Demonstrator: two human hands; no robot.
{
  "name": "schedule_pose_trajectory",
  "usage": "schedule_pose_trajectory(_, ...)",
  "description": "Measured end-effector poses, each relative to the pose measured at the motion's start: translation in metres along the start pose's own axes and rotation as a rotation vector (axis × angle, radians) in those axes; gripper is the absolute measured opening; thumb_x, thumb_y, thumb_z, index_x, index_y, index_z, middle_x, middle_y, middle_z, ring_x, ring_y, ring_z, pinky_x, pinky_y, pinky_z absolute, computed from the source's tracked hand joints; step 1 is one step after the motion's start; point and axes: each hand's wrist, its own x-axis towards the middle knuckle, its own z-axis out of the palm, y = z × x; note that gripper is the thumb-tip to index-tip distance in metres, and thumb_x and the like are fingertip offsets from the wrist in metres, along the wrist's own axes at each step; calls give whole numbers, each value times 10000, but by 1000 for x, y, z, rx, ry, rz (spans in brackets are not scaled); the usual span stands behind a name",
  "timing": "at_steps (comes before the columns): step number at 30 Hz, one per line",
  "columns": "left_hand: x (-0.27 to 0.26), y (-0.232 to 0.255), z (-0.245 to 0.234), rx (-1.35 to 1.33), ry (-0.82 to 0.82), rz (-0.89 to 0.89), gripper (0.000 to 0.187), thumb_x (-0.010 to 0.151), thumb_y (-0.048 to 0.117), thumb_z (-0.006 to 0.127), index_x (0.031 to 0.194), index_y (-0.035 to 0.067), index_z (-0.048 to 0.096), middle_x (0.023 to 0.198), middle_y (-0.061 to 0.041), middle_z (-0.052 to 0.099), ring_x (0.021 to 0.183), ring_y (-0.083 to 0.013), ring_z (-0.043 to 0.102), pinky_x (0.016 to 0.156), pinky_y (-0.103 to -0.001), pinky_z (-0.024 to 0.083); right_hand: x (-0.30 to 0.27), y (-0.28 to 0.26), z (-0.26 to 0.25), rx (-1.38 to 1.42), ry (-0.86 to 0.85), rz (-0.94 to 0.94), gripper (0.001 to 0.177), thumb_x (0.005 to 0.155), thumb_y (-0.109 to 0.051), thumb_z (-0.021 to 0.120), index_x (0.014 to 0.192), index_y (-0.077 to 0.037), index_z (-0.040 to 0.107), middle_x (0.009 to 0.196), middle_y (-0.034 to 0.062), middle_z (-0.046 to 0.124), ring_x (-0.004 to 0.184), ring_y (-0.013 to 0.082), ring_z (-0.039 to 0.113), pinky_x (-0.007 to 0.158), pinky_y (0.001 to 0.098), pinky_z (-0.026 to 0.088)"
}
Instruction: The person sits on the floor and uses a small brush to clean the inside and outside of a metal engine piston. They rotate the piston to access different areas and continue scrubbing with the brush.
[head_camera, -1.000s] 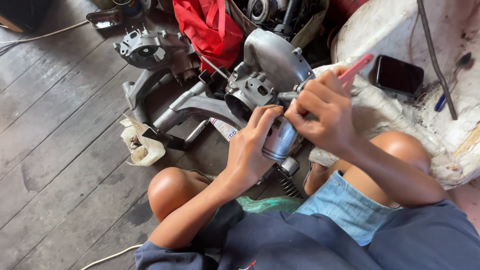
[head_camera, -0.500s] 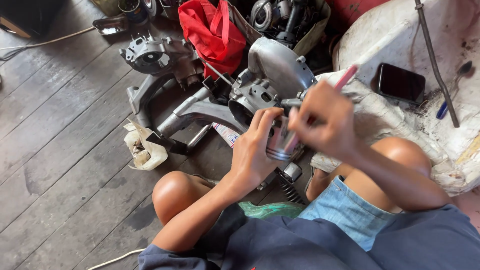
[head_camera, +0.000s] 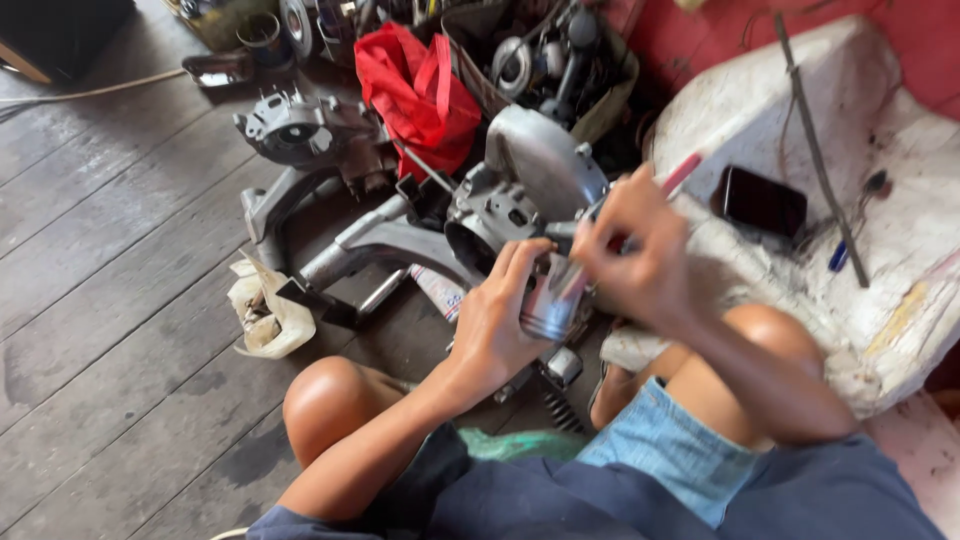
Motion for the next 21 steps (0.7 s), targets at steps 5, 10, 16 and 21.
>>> schedule_pose_trajectory(5, 0, -5, -5, -118, -81, -2, 779, 676, 183, 760, 1379, 212, 426, 1218, -76, 592, 995, -529, 662, 806, -646, 551, -25, -10, 27, -37, -83, -144, 331, 786, -48, 808, 577, -147, 571, 631, 49, 561, 633, 271, 551, 689, 369, 470)
schedule_pose_trajectory(10, 3, -5, -6, -201, -105, -134, 912, 564, 113, 812, 1381, 199, 417, 1248, -111, 613, 1108, -520, 641, 887, -619, 539, 0, 6, 2, -26, -70, -33, 321, 832, 38, 754, 636, -82, 530, 642, 86, 503, 633, 283, 524, 674, 350, 458)
schedule_pose_trajectory(16, 6, -1, -10, -66, -69, -130, 925, 582, -22, 755, 1394, 253, 406, 1292, -13, 600, 1091, -458, 661, 874, -593, 569, -12, -9, 12, -51, -113, -66, 339, 810, -50, 779, 585, -135, 540, 600, 32, 512, 600, 247, 505, 632, 317, 455)
schedule_pose_trajectory(21, 1, 3, -10, -137, -14, -78, 784, 620, 114, 763, 1331, 233, 455, 1281, -3, 597, 1061, -479, 671, 839, -607, 573, 5, 18, -18, -122, -27, -15, 333, 882, 11, 764, 651, -79, 541, 635, 76, 496, 652, 269, 504, 675, 335, 445)
